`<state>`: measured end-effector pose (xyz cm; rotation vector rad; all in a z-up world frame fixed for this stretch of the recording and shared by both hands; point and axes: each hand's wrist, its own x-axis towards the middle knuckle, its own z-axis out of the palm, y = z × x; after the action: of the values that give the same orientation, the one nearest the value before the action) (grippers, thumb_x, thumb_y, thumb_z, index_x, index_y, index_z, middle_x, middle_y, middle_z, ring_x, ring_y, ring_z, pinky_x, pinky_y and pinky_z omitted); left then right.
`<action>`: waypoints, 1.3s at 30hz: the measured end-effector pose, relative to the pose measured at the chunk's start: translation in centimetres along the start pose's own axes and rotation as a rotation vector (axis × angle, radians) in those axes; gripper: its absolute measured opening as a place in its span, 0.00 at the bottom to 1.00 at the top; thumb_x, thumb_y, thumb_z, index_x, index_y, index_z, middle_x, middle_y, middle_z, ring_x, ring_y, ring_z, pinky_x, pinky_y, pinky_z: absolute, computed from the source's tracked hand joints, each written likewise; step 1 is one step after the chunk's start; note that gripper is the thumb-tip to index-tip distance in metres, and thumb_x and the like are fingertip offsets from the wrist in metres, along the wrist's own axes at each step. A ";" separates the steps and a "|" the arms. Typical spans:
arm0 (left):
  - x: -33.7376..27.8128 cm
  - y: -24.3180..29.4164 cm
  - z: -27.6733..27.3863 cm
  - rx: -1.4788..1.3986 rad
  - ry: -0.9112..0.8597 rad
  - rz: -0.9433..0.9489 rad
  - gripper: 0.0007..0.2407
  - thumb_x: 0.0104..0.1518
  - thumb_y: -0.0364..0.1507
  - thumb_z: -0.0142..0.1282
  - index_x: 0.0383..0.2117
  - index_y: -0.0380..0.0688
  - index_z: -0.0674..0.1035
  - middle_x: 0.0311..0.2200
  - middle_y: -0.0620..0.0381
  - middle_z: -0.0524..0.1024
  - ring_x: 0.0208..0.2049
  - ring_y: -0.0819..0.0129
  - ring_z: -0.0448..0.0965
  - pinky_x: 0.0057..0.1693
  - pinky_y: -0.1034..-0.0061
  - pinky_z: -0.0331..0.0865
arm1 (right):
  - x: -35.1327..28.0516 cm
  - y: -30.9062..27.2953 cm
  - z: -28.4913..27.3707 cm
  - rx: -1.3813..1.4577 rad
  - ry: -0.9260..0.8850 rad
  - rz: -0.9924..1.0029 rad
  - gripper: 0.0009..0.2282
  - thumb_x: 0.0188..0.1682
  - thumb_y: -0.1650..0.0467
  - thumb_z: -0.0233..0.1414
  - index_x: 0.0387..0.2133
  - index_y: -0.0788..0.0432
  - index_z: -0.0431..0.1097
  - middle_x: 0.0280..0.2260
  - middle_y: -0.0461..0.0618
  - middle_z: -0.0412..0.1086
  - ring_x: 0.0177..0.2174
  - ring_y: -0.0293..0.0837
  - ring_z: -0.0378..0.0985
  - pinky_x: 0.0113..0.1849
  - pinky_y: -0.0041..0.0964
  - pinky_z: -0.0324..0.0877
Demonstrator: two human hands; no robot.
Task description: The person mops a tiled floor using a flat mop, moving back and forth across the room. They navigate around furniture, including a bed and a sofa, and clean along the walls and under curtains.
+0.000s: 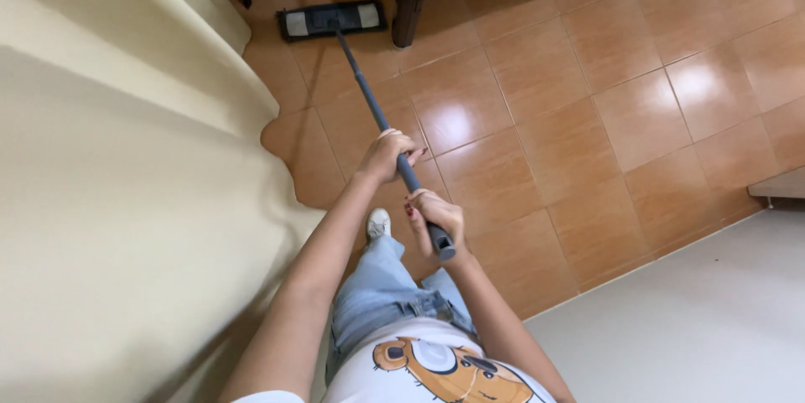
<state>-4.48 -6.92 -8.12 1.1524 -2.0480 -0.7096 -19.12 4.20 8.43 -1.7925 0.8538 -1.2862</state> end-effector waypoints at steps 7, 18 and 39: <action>-2.6 14.9 5.0 -0.069 0.160 -0.061 0.11 0.55 0.30 0.59 0.14 0.45 0.78 0.18 0.48 0.76 0.24 0.51 0.76 0.40 0.60 0.68 | -5.9 -8.7 -10.3 0.008 -0.104 0.079 0.08 0.49 0.82 0.46 0.20 0.68 0.63 0.22 0.57 0.64 0.27 0.51 0.74 0.37 0.41 0.73; -5.7 29.5 11.3 -0.171 0.216 -0.095 0.13 0.59 0.27 0.58 0.15 0.43 0.73 0.16 0.47 0.73 0.23 0.49 0.75 0.39 0.59 0.66 | -13.1 -16.3 -20.6 0.148 -0.106 0.118 0.13 0.53 0.76 0.47 0.18 0.66 0.61 0.18 0.50 0.62 0.22 0.47 0.69 0.36 0.48 0.75; 3.0 1.7 -2.3 -0.097 0.212 0.008 0.10 0.58 0.26 0.59 0.20 0.41 0.72 0.20 0.47 0.73 0.27 0.48 0.74 0.39 0.58 0.66 | 5.1 2.3 -3.4 0.060 -0.150 -0.109 0.08 0.52 0.80 0.45 0.22 0.69 0.64 0.23 0.59 0.65 0.27 0.56 0.75 0.35 0.45 0.74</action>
<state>-4.66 -9.06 -4.60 1.1143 -1.8212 -0.6462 -21.15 -1.89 9.48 -1.8825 0.6364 -1.2147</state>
